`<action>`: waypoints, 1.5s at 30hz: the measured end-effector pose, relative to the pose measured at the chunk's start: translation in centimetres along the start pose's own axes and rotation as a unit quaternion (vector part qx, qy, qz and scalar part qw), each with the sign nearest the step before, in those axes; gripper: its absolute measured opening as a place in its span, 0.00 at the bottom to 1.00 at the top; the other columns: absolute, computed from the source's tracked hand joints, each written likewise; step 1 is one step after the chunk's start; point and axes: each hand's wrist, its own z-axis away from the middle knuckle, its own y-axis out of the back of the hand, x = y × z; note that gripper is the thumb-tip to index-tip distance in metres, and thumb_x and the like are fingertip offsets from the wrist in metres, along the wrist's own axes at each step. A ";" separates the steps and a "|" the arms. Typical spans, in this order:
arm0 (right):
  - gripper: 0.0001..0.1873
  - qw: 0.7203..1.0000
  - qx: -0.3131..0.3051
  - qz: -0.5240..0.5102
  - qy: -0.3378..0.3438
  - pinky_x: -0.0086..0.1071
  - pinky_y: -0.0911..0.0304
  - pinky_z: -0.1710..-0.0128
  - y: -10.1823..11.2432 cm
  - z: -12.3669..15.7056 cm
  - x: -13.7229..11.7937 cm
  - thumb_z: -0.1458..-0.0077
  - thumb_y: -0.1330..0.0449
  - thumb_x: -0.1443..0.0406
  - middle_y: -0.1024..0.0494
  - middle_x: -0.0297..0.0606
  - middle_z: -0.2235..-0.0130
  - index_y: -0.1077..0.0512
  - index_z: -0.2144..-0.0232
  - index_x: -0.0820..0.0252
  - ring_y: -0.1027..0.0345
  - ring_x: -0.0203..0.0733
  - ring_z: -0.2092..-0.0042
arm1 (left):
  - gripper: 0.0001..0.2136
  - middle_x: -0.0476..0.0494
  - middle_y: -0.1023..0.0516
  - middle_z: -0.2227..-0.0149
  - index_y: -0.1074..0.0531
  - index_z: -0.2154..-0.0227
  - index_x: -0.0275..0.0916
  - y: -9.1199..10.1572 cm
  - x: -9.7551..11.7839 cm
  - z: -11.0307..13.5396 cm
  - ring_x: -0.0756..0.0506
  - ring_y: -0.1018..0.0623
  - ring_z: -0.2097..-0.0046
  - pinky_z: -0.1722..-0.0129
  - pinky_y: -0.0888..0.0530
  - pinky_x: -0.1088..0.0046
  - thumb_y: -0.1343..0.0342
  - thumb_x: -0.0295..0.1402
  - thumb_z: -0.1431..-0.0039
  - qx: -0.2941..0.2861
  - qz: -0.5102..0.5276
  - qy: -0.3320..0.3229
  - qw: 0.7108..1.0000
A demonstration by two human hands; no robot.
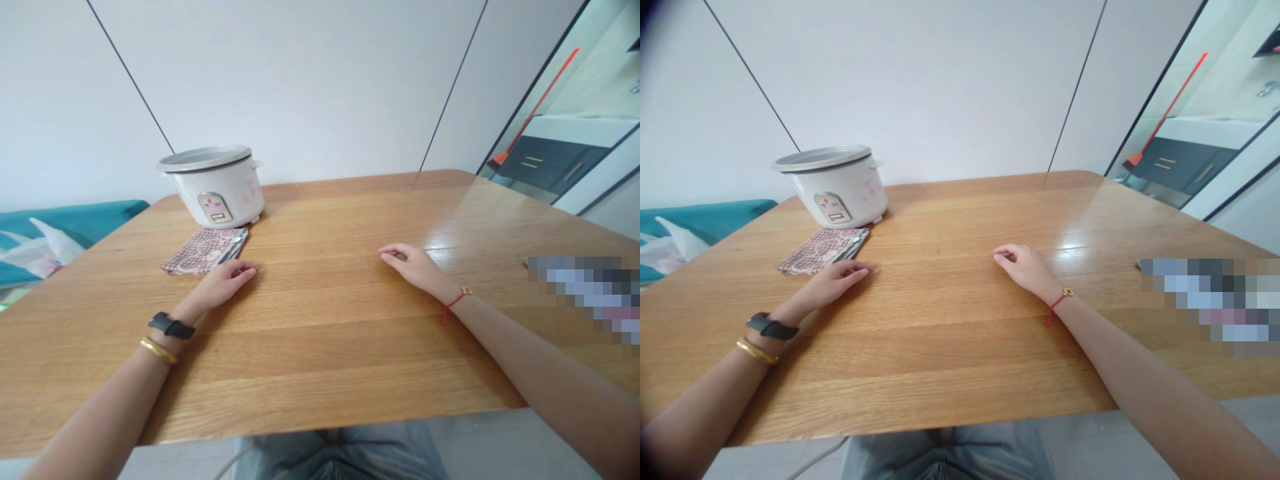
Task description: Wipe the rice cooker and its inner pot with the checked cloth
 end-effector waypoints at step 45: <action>0.14 0.992 -0.037 0.095 0.075 0.46 0.36 0.46 0.3 0.0 0.5 0.40 0.42 0.57 0.19 0.39 0.55 0.22 0.57 0.54 0.26 0.47 0.52 | 0.29 0.40 0.18 0.50 0.20 0.55 0.39 0.0 -0.1 -0.2 0.36 0.21 0.50 0.47 0.28 0.63 0.47 0.59 0.43 0.002 0.015 -0.012 1.000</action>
